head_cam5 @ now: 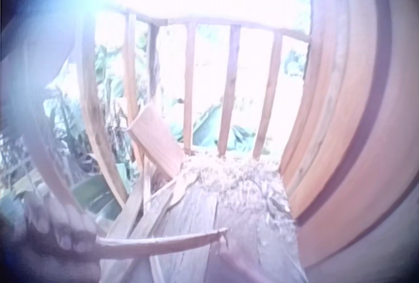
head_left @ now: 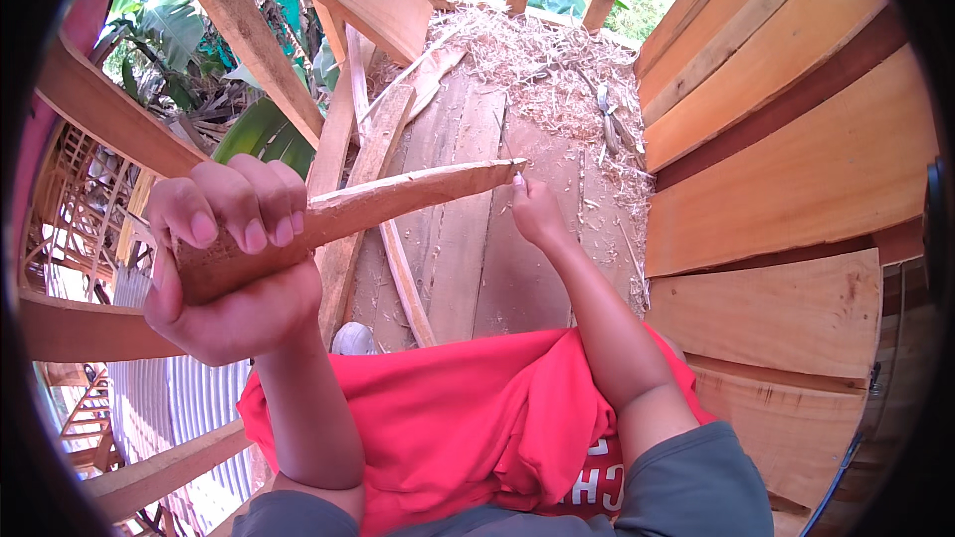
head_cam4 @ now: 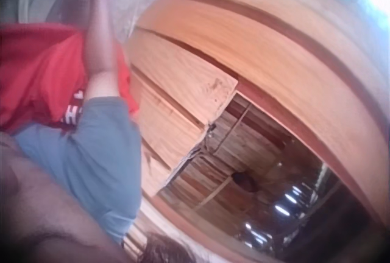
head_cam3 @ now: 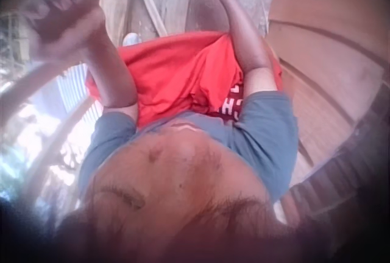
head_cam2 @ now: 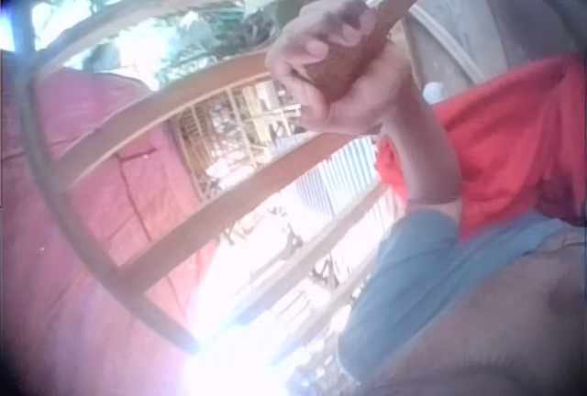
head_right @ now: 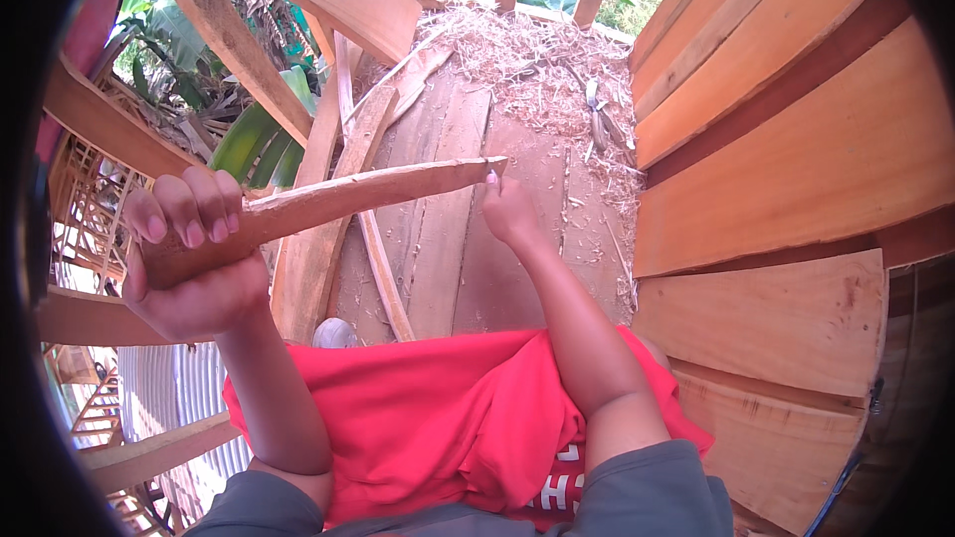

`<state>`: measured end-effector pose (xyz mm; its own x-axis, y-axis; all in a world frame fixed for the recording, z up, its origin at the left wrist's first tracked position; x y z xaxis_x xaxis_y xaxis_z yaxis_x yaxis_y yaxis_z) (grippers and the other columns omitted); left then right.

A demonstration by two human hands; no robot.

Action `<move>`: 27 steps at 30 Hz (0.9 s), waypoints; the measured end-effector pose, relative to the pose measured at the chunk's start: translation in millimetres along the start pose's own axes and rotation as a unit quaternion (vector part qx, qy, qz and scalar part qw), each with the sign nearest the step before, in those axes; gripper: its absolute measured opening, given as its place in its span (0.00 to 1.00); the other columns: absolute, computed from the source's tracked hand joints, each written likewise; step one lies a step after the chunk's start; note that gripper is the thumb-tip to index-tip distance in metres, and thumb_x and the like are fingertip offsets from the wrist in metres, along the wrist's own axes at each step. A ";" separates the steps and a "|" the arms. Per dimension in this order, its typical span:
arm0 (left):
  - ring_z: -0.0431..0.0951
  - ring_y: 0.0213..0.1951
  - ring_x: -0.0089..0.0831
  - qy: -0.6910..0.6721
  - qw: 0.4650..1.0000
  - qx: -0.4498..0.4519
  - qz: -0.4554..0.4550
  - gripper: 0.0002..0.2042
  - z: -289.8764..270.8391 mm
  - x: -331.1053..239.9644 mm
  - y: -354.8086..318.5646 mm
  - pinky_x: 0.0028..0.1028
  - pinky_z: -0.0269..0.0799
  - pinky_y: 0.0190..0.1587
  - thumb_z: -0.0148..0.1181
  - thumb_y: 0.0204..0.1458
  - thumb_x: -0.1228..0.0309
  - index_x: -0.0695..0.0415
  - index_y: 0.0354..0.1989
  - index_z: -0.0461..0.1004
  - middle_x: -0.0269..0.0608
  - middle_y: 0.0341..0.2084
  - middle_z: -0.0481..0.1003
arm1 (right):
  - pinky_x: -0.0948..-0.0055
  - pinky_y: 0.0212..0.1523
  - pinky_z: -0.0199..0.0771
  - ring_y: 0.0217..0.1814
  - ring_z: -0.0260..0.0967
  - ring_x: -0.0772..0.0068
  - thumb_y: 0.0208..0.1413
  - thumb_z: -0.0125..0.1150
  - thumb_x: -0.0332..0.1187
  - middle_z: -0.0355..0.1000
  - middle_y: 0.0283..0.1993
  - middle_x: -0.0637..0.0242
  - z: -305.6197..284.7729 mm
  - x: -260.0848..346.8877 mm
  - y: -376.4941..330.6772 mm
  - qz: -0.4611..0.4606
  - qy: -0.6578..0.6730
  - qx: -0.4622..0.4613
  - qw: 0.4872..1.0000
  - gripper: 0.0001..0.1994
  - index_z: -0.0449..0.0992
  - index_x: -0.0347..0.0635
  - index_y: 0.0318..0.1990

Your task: The person is carving a small piece of wood using a knife. They hold the wood in their left hand and use the knife in their right hand to shave off thin layers, creating wood shavings that fall onto the floor.

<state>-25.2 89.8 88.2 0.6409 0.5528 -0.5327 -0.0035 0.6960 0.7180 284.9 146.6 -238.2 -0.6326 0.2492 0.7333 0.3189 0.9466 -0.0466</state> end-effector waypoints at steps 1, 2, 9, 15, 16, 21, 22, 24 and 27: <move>0.59 0.23 0.27 0.014 1.000 -0.005 -0.003 0.15 -3.8 -2.4 -3.7 0.29 0.57 0.29 0.43 0.55 0.53 0.52 0.30 0.62 0.37 0.20 0.62 | 0.49 0.41 0.68 0.39 0.71 0.39 0.65 0.41 0.42 0.73 0.31 0.41 4.4 22.7 -3.5 -0.030 0.025 0.035 0.999 0.22 0.73 0.29 0.33; 0.59 0.23 0.27 0.019 1.000 -0.005 0.000 0.15 -7.2 -3.8 -3.4 0.29 0.57 0.29 0.43 0.55 0.53 0.52 0.30 0.62 0.37 0.20 0.62 | 0.50 0.42 0.68 0.39 0.71 0.39 0.65 0.41 0.42 0.73 0.32 0.41 5.0 44.7 -6.2 -0.060 0.051 0.070 0.994 0.21 0.73 0.30 0.33; 0.60 0.23 0.27 0.005 0.999 0.035 -0.003 0.14 5.1 -1.8 -1.3 0.29 0.57 0.28 0.42 0.57 0.54 0.52 0.31 0.63 0.36 0.21 0.63 | 0.50 0.46 0.69 0.45 0.71 0.38 0.65 0.40 0.40 0.74 0.38 0.41 -4.2 52.4 -14.2 -0.064 0.018 0.101 0.993 0.20 0.76 0.32 0.40; 0.60 0.24 0.26 -0.001 0.999 0.039 -0.018 0.11 6.7 -1.7 0.8 0.28 0.56 0.29 0.43 0.56 0.57 0.50 0.29 0.62 0.34 0.20 0.62 | 0.49 0.46 0.67 0.44 0.70 0.36 0.65 0.38 0.42 0.73 0.37 0.39 -3.2 36.4 -2.4 -0.049 -0.004 0.072 0.996 0.22 0.74 0.31 0.38; 0.59 0.24 0.26 -0.001 0.999 0.025 -0.030 0.10 6.3 -0.7 -1.7 0.27 0.56 0.30 0.44 0.56 0.58 0.50 0.29 0.62 0.32 0.20 0.61 | 0.49 0.46 0.67 0.44 0.70 0.36 0.65 0.38 0.42 0.73 0.37 0.39 -4.1 52.2 -10.9 -0.071 0.019 0.090 0.993 0.22 0.74 0.31 0.38; 0.59 0.24 0.26 -0.012 0.999 0.032 -0.029 0.10 7.5 2.7 1.0 0.28 0.56 0.30 0.45 0.56 0.58 0.50 0.28 0.61 0.33 0.20 0.61 | 0.53 0.41 0.66 0.38 0.69 0.41 0.65 0.41 0.41 0.71 0.32 0.42 -9.9 10.4 4.9 -0.031 -0.004 0.015 0.999 0.20 0.70 0.30 0.32; 0.59 0.24 0.26 -0.007 0.999 0.028 -0.036 0.10 5.3 1.2 -1.6 0.28 0.56 0.30 0.45 0.56 0.58 0.50 0.28 0.61 0.33 0.20 0.61 | 0.54 0.39 0.65 0.36 0.69 0.43 0.65 0.42 0.40 0.70 0.30 0.43 -4.4 27.0 -2.3 -0.042 0.004 0.025 0.999 0.20 0.69 0.30 0.31; 0.59 0.24 0.26 -0.001 0.999 0.030 -0.029 0.10 5.2 0.4 -0.6 0.28 0.56 0.30 0.45 0.56 0.58 0.50 0.28 0.61 0.33 0.20 0.61 | 0.55 0.39 0.66 0.35 0.70 0.42 0.65 0.41 0.41 0.71 0.30 0.42 1.3 36.6 -2.9 -0.066 0.036 0.054 0.996 0.20 0.70 0.30 0.33; 0.61 0.23 0.28 -0.021 0.998 0.053 -0.007 0.14 6.1 3.3 1.2 0.29 0.59 0.30 0.42 0.58 0.54 0.51 0.31 0.63 0.36 0.21 0.63 | 0.56 0.38 0.66 0.33 0.70 0.44 0.65 0.42 0.40 0.71 0.28 0.44 -9.9 -13.8 11.7 -0.023 -0.015 0.005 1.000 0.20 0.71 0.30 0.33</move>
<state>-18.4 89.6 90.1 0.6724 0.5215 -0.5253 0.0857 0.6499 0.7551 304.3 152.1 -242.1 -0.6677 0.2123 0.7135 0.2819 0.9592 -0.0216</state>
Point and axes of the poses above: each hand's wrist, its own y-axis towards the middle knuckle, its own z-axis out of the palm, x = y × z, the point moved 10 cm from there along y, towards the middle knuckle
